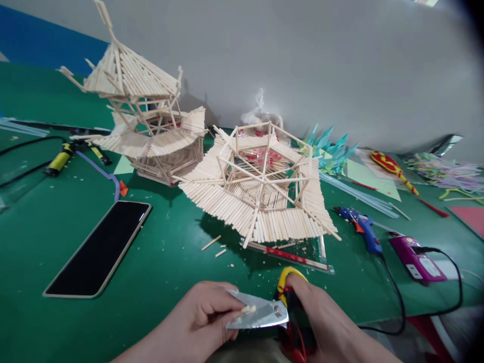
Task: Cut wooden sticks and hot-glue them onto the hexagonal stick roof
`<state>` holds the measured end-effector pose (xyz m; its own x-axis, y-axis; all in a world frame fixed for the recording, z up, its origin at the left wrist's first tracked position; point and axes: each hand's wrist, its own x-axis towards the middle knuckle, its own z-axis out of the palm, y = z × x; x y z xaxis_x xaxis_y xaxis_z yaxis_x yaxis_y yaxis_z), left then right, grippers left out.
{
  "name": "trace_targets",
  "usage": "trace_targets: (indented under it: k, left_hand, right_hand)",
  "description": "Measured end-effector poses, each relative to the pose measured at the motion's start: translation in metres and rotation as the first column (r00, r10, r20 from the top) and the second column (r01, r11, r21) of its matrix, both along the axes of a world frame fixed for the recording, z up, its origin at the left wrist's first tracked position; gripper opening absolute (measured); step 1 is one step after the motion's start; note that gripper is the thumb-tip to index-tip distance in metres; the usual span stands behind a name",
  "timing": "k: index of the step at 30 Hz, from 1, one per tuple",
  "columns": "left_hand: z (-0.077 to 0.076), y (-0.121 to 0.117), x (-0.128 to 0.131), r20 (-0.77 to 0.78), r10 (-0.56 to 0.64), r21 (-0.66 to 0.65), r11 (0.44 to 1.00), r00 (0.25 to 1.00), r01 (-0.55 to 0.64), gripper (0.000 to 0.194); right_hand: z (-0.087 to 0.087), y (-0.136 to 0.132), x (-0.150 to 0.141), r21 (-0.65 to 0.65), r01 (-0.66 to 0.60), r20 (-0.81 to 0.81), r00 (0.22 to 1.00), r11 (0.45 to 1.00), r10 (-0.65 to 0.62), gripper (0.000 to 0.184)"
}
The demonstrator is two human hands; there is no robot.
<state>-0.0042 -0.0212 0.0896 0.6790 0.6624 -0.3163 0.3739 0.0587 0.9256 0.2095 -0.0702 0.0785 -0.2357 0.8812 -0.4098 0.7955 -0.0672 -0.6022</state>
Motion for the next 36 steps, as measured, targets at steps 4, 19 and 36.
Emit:
trace_targets:
  k: [4,19,36]
  left_hand:
    - [-0.001,-0.001,0.000,0.046,0.020,0.000,1.000,0.999,-0.020,0.023]
    - [-0.021,-0.014,0.007,0.170,0.442,-0.495,0.811,0.881,-0.312,0.030]
    - [-0.030,-0.026,0.010,0.226,0.527,-0.269,0.842,0.819,-0.467,0.015]
  right_hand:
    - [0.000,-0.001,0.000,-0.023,-0.053,-0.047,0.998,0.998,0.052,0.031]
    - [-0.018,-0.007,-0.001,0.079,0.037,-0.062,0.998,0.996,-0.032,0.037]
    - [-0.019,-0.011,-0.006,0.107,0.093,-0.105,0.991,0.990,-0.082,0.027]
